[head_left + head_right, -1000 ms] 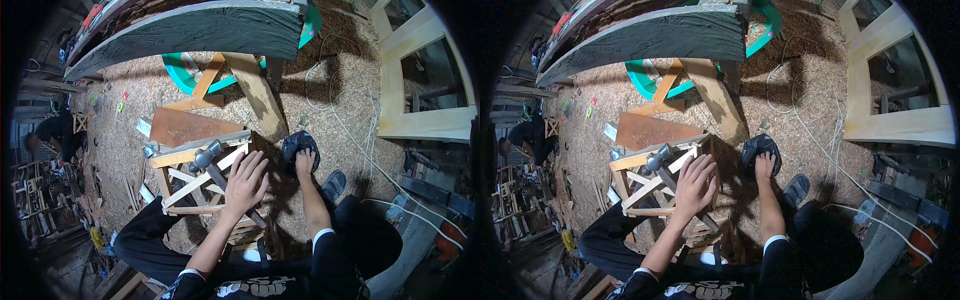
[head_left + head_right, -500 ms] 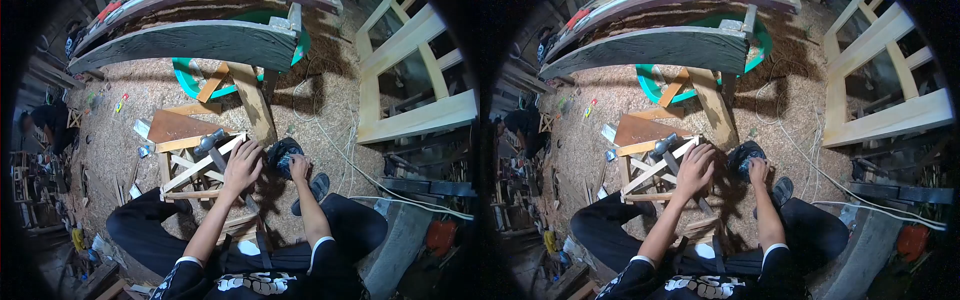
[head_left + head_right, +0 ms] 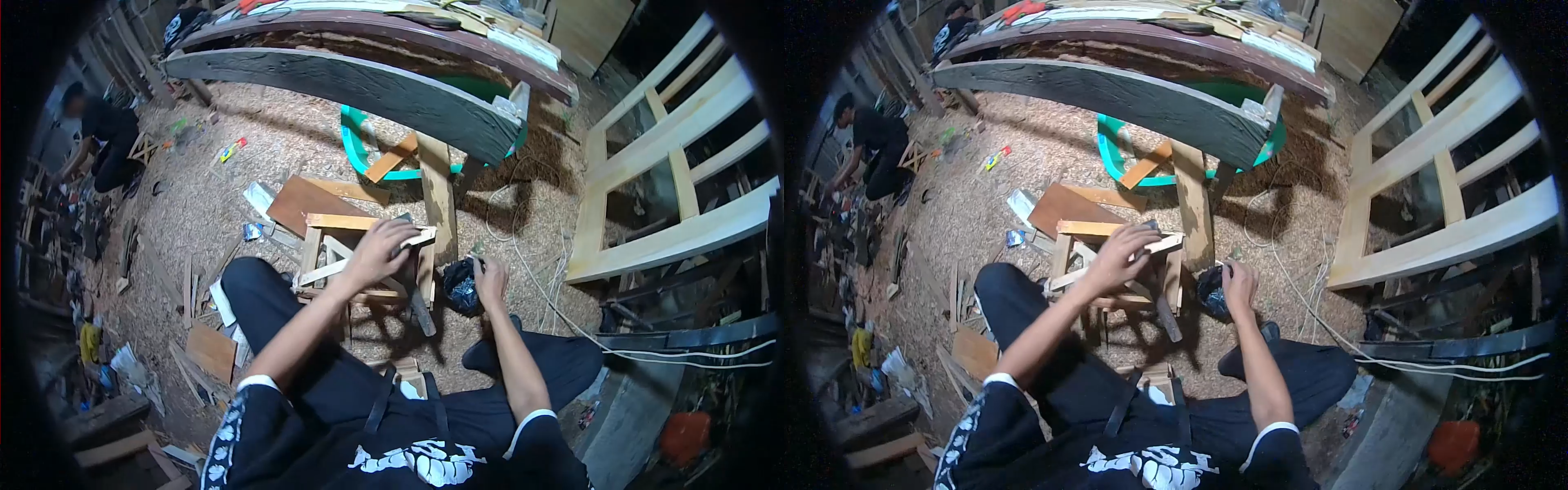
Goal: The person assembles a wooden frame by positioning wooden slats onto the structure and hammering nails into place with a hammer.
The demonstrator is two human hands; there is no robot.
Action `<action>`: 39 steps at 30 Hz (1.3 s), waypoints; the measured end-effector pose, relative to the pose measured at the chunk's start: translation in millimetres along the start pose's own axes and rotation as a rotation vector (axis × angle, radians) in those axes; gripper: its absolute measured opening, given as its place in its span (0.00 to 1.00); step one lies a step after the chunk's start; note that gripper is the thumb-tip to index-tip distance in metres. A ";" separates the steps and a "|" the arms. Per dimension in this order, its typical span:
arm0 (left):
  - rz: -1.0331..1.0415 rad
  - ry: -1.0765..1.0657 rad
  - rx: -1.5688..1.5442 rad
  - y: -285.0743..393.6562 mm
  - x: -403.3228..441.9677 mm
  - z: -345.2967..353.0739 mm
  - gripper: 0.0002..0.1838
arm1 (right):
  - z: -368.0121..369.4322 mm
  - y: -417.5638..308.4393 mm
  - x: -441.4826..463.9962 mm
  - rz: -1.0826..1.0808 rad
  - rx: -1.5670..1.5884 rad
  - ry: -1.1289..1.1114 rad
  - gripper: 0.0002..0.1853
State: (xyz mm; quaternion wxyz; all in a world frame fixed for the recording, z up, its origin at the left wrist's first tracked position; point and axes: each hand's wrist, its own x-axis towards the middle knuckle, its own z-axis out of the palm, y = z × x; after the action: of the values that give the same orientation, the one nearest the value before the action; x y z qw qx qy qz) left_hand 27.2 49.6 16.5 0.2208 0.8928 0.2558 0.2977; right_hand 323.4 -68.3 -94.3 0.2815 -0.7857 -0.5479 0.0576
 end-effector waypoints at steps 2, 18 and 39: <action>-0.004 -0.012 0.017 -4.4 -1.3 -29.9 0.23 | -29.2 -44.2 16.2 -0.216 0.064 0.080 0.08; -0.155 0.379 -0.367 -7.2 1.7 4.4 0.12 | -21.9 -191.4 29.8 -0.009 0.847 -0.167 0.11; -0.442 0.427 0.152 -60.2 -36.6 -28.6 0.09 | 39.6 -200.4 23.0 -0.301 0.052 -0.406 0.57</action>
State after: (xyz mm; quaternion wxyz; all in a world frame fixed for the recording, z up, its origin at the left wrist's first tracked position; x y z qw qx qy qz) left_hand -36.2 81.4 -11.1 0.1541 0.7470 0.5057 0.4032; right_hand 150.7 15.6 -21.1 0.1914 -0.6600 -0.7023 0.1857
